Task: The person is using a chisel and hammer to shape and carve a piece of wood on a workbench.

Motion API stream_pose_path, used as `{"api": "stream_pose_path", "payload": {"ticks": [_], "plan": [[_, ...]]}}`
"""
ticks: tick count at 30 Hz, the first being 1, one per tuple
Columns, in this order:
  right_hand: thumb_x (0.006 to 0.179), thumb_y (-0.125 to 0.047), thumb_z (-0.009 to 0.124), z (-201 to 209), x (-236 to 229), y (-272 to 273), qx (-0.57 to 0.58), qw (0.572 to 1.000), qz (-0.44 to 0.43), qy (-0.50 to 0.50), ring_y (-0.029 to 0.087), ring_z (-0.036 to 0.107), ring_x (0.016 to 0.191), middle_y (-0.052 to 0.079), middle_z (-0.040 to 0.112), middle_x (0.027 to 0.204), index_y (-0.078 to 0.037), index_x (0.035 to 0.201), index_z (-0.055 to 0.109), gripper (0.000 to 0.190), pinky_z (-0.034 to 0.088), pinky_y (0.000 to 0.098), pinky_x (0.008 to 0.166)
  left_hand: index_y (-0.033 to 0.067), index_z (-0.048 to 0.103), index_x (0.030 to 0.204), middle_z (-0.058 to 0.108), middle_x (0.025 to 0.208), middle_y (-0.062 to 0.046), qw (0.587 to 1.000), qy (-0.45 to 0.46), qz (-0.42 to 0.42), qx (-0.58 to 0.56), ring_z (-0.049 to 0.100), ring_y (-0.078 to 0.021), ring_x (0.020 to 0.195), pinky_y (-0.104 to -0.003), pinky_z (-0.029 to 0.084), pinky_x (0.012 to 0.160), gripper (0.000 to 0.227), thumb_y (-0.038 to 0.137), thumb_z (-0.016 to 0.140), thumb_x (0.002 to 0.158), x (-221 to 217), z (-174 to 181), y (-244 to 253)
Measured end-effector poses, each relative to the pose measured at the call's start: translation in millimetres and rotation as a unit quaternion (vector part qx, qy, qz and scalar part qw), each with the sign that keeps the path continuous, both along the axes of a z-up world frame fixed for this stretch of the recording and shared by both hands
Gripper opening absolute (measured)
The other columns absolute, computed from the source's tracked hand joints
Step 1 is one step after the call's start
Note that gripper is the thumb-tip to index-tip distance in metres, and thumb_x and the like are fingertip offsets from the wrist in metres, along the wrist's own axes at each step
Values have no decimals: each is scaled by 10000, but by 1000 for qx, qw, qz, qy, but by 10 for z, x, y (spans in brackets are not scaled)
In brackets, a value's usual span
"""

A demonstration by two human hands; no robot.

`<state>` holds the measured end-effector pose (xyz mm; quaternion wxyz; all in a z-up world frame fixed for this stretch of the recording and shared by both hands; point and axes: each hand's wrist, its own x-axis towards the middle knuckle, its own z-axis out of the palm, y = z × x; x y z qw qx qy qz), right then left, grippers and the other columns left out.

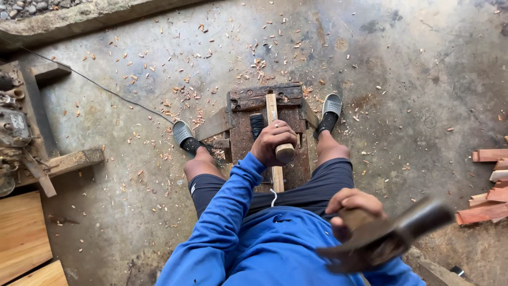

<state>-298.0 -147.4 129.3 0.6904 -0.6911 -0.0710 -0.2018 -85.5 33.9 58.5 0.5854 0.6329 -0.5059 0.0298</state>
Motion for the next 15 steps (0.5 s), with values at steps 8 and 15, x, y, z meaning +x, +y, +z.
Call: {"api": "stream_pose_path", "payload": {"ticks": [8, 15], "plan": [[844, -191, 832, -192, 169, 140, -350, 915, -24, 197, 352, 695, 601, 125, 672, 691, -83, 1030, 643, 286, 518, 434, 526, 110, 653, 986, 678, 997, -45, 999, 9, 38, 31, 656, -262, 930, -367, 522, 885, 236, 143, 819, 821, -42, -328, 14], [866, -271, 817, -577, 72, -38, -268, 934, -2, -238, 247, 669, 596, 85, 657, 765, -87, 994, 546, 351, 550, 354, 539, 133, 668, 928, 691, 939, -32, 1000, 1, 19, 19, 663, -261, 918, -406, 514, 902, 288, 136, 824, 686, -7, -58, -8]]}}
